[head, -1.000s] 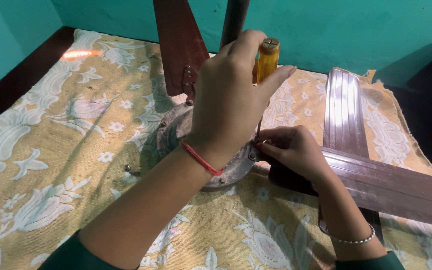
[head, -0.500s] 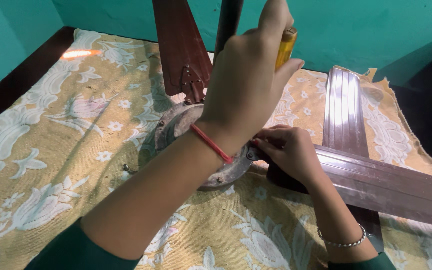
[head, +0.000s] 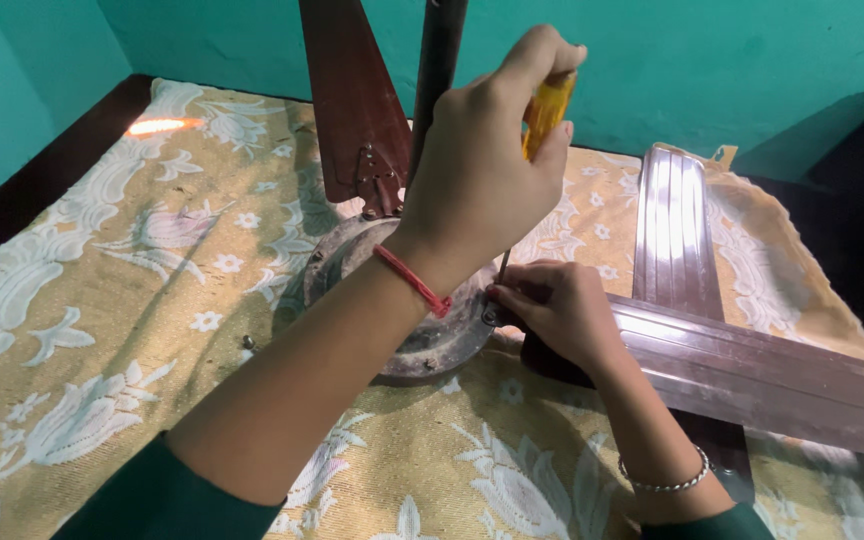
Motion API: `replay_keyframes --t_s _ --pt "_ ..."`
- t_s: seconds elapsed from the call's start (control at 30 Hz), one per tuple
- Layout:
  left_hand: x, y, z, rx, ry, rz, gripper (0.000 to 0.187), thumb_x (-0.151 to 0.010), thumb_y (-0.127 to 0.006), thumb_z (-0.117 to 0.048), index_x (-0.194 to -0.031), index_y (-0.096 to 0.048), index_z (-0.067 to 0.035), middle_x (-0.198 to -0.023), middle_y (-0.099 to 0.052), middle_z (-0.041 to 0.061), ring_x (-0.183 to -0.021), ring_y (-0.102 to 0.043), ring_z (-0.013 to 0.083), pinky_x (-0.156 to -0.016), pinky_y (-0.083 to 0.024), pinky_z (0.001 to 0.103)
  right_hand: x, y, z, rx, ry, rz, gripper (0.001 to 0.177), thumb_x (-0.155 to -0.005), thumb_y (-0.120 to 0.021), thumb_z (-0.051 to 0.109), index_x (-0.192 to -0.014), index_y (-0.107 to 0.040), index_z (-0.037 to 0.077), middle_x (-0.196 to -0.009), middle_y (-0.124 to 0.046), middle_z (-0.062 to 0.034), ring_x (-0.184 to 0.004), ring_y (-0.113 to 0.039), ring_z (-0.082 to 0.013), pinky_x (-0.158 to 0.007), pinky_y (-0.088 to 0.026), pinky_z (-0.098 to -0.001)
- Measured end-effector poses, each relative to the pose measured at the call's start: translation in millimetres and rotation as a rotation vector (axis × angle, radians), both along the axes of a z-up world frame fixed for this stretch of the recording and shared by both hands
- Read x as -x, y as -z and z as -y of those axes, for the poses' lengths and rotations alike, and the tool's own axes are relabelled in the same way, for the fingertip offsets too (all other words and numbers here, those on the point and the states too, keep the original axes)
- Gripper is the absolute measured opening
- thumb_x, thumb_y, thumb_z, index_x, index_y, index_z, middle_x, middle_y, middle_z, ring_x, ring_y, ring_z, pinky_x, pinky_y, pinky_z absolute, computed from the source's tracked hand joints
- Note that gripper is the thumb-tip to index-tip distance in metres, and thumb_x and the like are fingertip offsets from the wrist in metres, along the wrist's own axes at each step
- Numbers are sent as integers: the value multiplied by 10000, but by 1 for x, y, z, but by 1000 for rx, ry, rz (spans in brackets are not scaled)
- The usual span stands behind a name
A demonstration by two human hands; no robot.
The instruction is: The person uses a screwdriver to tighten screws that attach a ceiling fan blade to the fan motor housing. The person repeatedly adjusts the blade and turns the screwdriver to secure the blade in place.
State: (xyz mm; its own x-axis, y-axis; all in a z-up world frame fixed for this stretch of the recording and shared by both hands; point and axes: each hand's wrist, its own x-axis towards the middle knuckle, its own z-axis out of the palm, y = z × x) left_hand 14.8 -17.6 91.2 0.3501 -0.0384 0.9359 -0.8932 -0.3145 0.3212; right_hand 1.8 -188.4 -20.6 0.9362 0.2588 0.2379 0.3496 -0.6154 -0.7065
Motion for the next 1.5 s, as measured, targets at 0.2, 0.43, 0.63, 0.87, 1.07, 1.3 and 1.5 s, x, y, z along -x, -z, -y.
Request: replay_keyframes --t_s 0.2,0.43,0.63,0.87,1.07,1.3,1.5 --pt "-2 -4 2 -50 8 -179 329 -889 -822 -115 -1128 -596 -111 -1063 -744 70 -968 -767 218 -822 -645 319 3 -1 -3 21 33 -14 205 -853 -796 163 -997 -799 17 -806 -795 -80 -679 -725 -91 -629 -571 -269" --pt "-13 -1 -3 -49 72 -148 353 -941 -796 -84 -1180 -536 -84 -1136 -733 51 -1030 -786 183 -793 -684 291 0 3 -1 -32 -29 -2 217 -849 -796 122 -1019 -782 -12 -888 -780 -84 -747 -734 -107 -671 -587 -270" --pt "-10 -4 -2 -31 -66 -189 318 -901 -868 -167 -1038 -602 -60 -988 -739 87 -874 -772 199 -745 -642 304 -2 9 2 -78 -40 -15 203 -848 -789 106 -1015 -789 -9 -917 -793 -81 -768 -753 -100 -689 -608 -263" --pt "-18 -12 0 -11 121 -250 267 -867 -855 -144 -1034 -670 -48 -894 -793 77 -824 -812 134 -708 -636 258 -3 12 2 -114 -8 -30 188 -849 -803 119 -970 -788 -24 -871 -801 -90 -745 -735 -83 -668 -602 -249" --pt "-33 -10 1 -40 175 -223 241 -867 -845 -116 -1046 -706 -31 -948 -801 81 -851 -811 148 -770 -663 259 -3 9 1 -33 53 -24 220 -839 -820 173 -963 -795 -8 -804 -810 -88 -693 -731 -97 -648 -591 -273" --pt "-38 -17 5 -120 153 -335 240 -865 -823 -168 -1058 -733 -56 -972 -800 56 -885 -787 134 -782 -648 270 0 6 -2 -6 69 0 220 -825 -817 185 -964 -802 15 -784 -805 -98 -666 -745 -111 -635 -589 -278" --pt "-52 -25 -1 -215 267 -428 210 -887 -792 -178 -1057 -717 -81 -1039 -795 31 -959 -763 118 -835 -630 299 0 6 -3 30 58 22 219 -825 -818 179 -978 -802 24 -791 -784 -99 -670 -739 -144 -643 -577 -289"
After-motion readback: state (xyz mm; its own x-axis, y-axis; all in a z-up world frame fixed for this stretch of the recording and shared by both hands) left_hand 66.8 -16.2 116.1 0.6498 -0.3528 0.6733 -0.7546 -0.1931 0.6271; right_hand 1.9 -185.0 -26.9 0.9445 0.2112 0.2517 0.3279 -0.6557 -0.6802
